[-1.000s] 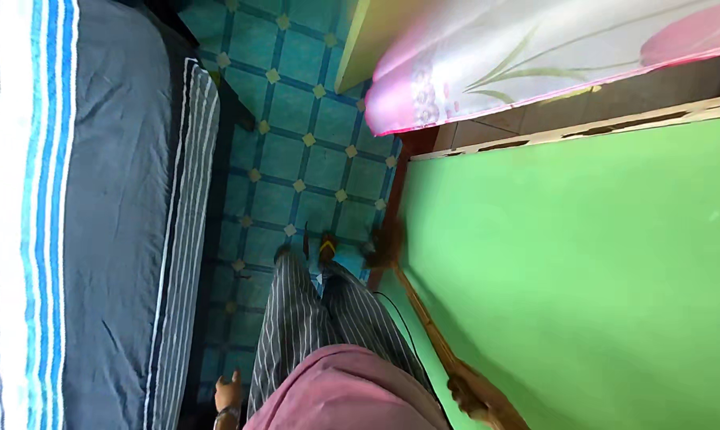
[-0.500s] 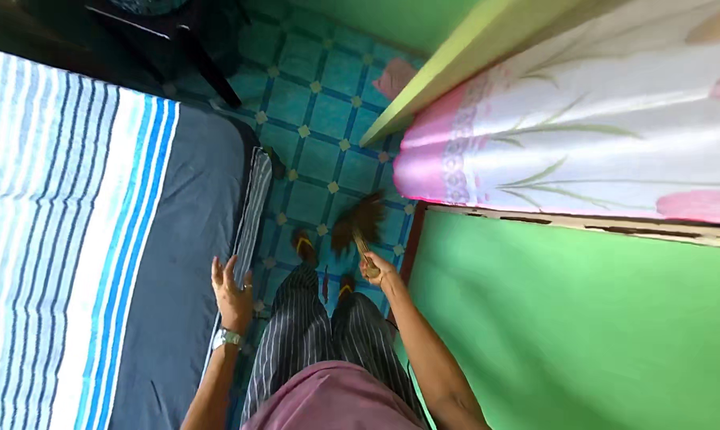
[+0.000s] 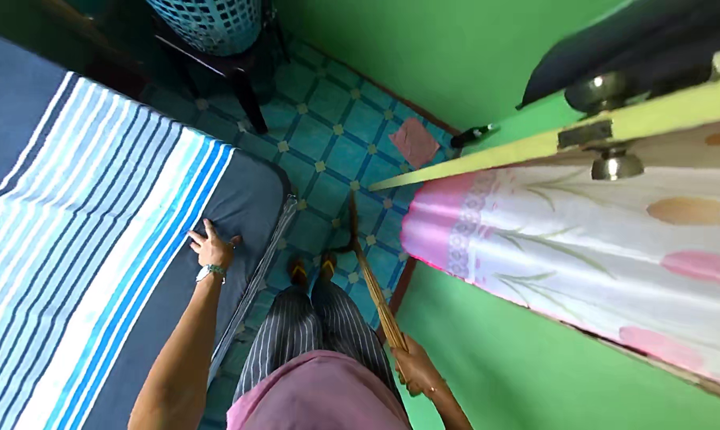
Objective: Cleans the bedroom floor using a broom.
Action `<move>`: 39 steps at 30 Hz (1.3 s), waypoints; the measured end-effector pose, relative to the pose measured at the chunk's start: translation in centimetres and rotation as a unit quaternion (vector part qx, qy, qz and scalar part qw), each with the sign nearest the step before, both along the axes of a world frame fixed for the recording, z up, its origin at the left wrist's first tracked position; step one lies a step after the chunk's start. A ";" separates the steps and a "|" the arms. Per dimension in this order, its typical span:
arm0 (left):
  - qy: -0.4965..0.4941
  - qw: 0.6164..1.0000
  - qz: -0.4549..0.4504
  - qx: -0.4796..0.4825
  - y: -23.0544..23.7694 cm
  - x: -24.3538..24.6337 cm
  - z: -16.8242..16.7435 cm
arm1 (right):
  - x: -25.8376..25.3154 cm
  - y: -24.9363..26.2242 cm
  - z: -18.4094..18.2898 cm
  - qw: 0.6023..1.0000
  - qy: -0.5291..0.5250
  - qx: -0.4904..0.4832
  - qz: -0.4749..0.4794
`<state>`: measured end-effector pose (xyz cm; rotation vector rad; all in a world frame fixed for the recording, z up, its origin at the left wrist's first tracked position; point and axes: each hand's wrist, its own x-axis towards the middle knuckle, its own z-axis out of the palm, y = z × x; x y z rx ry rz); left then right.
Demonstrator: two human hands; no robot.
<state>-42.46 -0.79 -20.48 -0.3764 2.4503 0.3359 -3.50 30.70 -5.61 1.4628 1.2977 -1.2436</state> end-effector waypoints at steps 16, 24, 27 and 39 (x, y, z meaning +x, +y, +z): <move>-0.003 1.000 0.026 0.004 0.3 0.0 -0.4 | -18.7 6.5 0.2 0.979 -0.046 -0.052 0.194; 0.049 0.993 0.067 0.087 -0.7 -0.5 -0.2 | -30.7 6.3 5.9 0.960 0.050 0.027 0.275; 0.157 0.972 0.109 0.135 -1.6 -3.1 0.3 | -37.2 6.3 4.9 0.937 0.089 0.032 0.336; 0.257 0.895 0.364 -0.007 -14.4 -33.4 -2.8 | -68.5 -1.3 -8.3 0.848 0.113 -0.013 0.518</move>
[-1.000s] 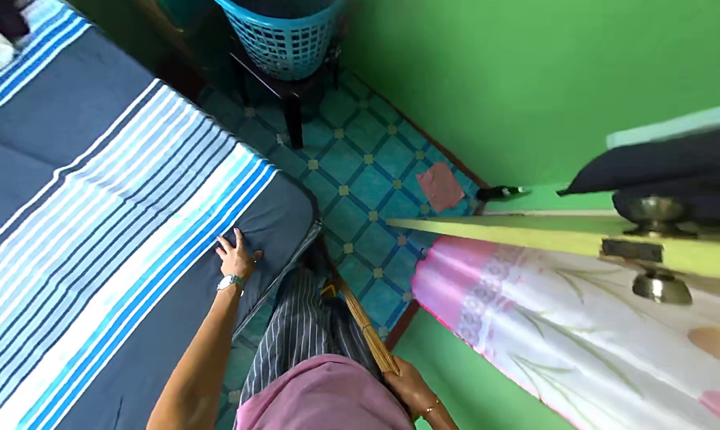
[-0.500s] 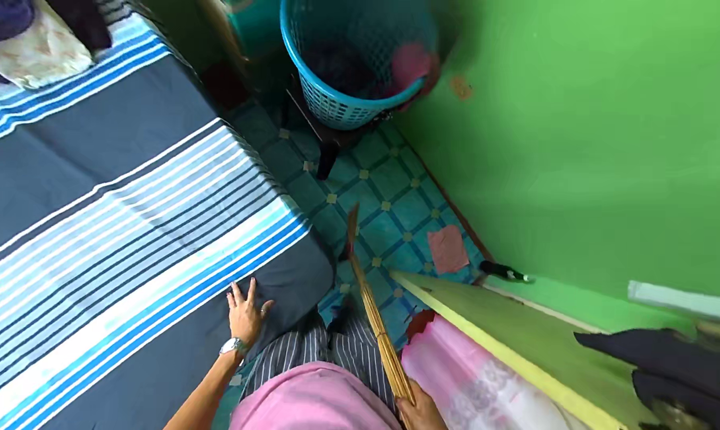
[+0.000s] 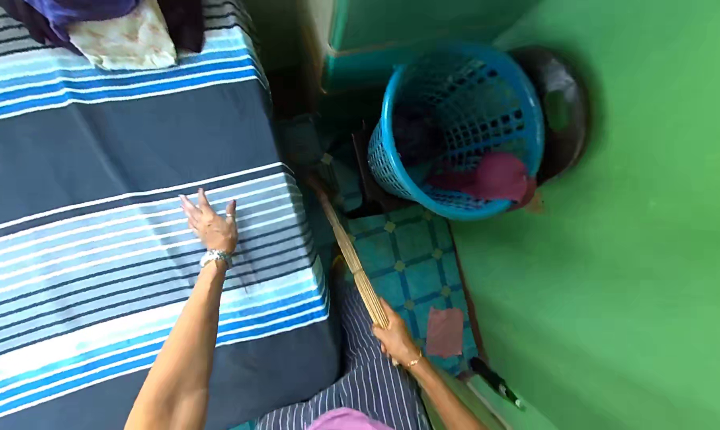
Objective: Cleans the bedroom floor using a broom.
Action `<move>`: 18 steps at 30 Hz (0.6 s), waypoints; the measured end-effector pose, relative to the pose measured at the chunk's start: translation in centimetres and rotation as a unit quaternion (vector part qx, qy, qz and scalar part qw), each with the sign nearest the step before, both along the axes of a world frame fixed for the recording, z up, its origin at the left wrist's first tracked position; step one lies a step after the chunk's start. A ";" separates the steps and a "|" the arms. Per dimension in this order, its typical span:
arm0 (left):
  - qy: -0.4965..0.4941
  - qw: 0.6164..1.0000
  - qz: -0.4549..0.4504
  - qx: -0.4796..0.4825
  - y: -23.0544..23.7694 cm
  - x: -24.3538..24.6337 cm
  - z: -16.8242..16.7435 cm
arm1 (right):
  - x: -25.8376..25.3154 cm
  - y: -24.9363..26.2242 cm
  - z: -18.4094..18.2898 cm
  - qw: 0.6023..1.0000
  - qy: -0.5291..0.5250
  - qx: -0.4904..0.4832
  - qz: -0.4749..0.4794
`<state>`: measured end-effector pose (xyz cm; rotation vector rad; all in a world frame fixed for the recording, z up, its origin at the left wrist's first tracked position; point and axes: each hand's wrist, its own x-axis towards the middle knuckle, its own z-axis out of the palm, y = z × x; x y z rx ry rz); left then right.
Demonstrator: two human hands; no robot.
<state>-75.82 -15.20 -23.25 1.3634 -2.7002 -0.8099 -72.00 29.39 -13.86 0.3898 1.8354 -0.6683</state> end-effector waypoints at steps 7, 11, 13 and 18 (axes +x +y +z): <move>-0.056 0.984 0.121 -0.115 -3.1 -4.6 -6.5 | -22.2 -14.2 -11.1 0.988 0.122 -0.051 0.083; -0.043 0.982 0.126 -0.134 -3.1 -4.5 -7.4 | -33.4 -23.0 -20.8 0.989 0.133 -0.043 0.046; -0.045 0.981 0.125 -0.139 -3.1 -4.4 -8.0 | -37.4 -27.1 -23.7 0.990 0.124 -0.015 0.064; -0.044 0.980 0.125 -0.151 -3.1 -4.6 -8.4 | -39.6 -34.6 -25.0 0.977 0.108 0.029 0.183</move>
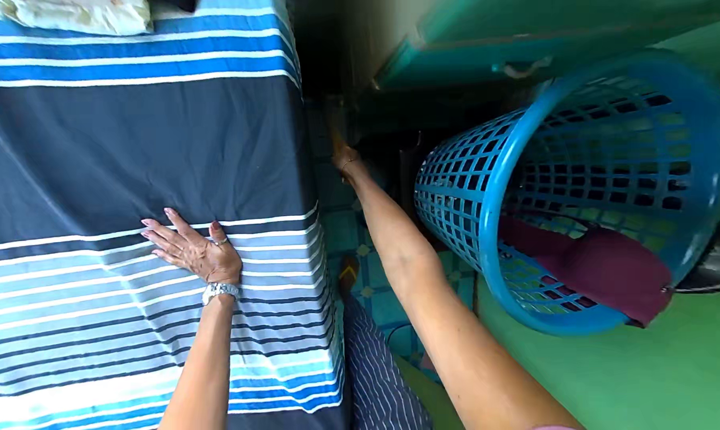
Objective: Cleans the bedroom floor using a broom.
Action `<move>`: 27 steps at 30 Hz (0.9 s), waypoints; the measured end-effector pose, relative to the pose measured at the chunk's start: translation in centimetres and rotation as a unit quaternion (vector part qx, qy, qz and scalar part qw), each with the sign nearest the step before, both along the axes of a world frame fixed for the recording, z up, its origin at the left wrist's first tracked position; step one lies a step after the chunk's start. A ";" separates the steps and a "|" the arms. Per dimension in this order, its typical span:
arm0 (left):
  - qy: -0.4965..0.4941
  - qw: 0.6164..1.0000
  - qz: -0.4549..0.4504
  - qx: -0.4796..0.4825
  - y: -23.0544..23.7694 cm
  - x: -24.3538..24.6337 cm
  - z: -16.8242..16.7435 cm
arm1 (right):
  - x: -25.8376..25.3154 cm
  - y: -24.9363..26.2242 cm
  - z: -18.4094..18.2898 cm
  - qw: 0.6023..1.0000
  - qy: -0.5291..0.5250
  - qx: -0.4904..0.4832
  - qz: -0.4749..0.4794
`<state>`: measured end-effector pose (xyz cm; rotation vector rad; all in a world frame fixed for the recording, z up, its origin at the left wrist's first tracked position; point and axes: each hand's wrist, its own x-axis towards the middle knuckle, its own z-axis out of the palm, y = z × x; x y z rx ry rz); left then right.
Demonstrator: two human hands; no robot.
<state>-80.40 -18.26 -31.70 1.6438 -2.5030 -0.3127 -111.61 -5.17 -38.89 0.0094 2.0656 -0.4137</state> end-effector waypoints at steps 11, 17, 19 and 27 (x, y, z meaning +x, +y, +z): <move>-0.006 1.000 0.001 0.006 0.1 0.2 0.7 | 24.7 30.9 12.6 0.929 -0.199 0.169 0.262; -0.005 1.000 0.004 0.009 0.2 0.3 0.9 | 26.0 37.6 29.9 0.915 -0.270 0.227 0.197; -0.007 1.000 0.007 0.010 0.0 0.4 0.8 | 24.8 37.4 34.5 0.936 -0.227 0.193 0.189; -0.007 1.000 0.004 0.017 -0.1 0.4 0.7 | 15.7 23.7 19.8 0.986 0.032 0.035 0.157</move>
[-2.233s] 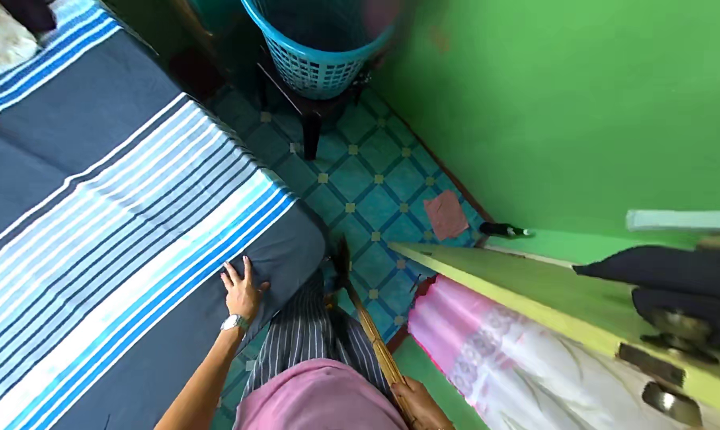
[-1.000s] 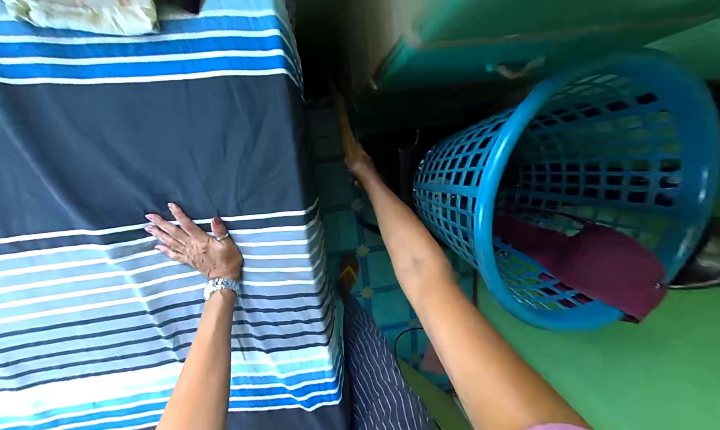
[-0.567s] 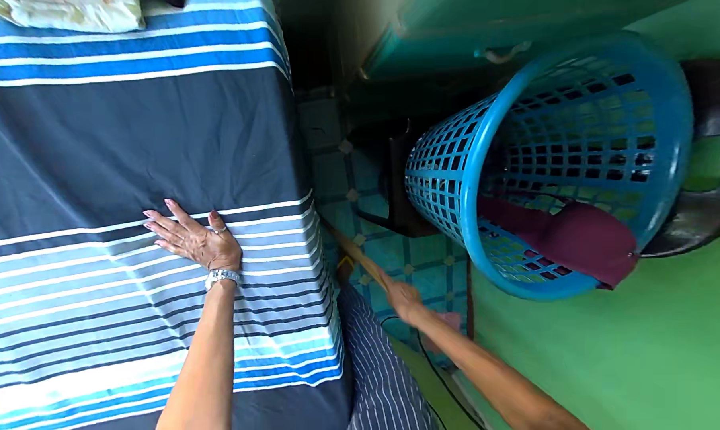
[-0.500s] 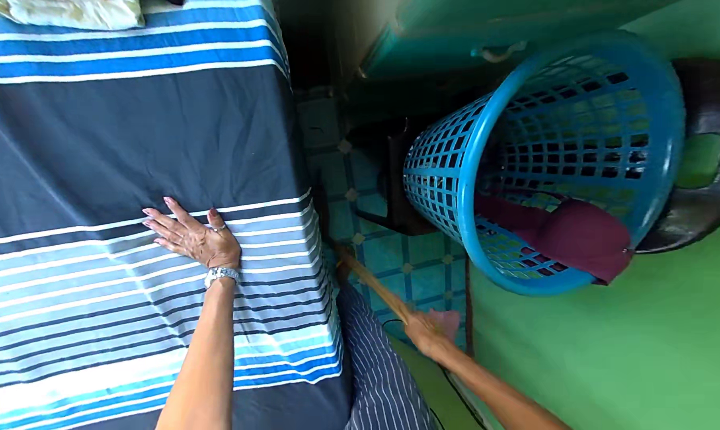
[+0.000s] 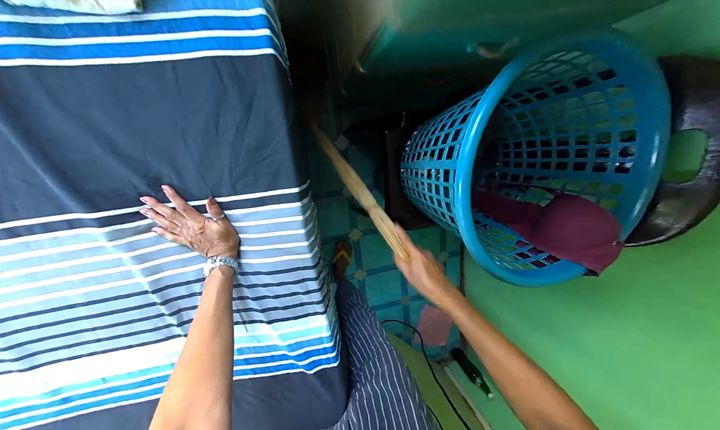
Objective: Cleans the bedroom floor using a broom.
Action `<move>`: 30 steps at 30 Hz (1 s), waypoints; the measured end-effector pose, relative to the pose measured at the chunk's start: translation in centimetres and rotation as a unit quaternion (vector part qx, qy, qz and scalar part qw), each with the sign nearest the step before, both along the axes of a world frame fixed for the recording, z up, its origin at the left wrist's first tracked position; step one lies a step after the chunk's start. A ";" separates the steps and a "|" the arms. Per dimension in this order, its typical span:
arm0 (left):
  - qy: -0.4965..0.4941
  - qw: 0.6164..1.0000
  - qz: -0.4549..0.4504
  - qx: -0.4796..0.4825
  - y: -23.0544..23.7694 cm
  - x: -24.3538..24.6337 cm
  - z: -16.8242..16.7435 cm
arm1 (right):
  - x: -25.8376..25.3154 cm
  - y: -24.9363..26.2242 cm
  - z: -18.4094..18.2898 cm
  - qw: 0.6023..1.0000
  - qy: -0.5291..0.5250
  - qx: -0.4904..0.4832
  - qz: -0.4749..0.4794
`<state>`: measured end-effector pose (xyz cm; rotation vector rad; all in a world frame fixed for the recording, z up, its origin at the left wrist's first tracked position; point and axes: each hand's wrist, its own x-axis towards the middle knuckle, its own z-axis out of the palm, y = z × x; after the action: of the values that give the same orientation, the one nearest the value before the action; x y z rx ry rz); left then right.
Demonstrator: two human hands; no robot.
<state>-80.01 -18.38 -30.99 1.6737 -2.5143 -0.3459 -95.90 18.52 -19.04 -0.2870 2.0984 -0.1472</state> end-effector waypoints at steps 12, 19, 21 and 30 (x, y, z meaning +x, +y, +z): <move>-0.003 1.000 0.006 -0.012 -0.1 0.1 -0.6 | 6.2 3.3 -11.0 0.984 -0.140 0.107 -0.035; -0.004 1.000 -0.002 -0.010 0.0 0.4 -0.7 | 13.0 14.4 8.5 0.911 -0.334 0.183 -0.160; -0.008 1.000 -0.008 -0.009 -0.1 0.6 -0.8 | 12.5 15.0 13.6 0.914 -0.335 0.156 -0.167; 0.011 1.000 0.000 0.002 -0.1 0.2 -0.3 | 17.1 10.9 9.4 0.971 -0.067 0.072 -0.217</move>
<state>-79.82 -18.45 -31.30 1.6621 -2.4995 -0.3675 -78.84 29.38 -9.62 0.2671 1.9980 -0.2640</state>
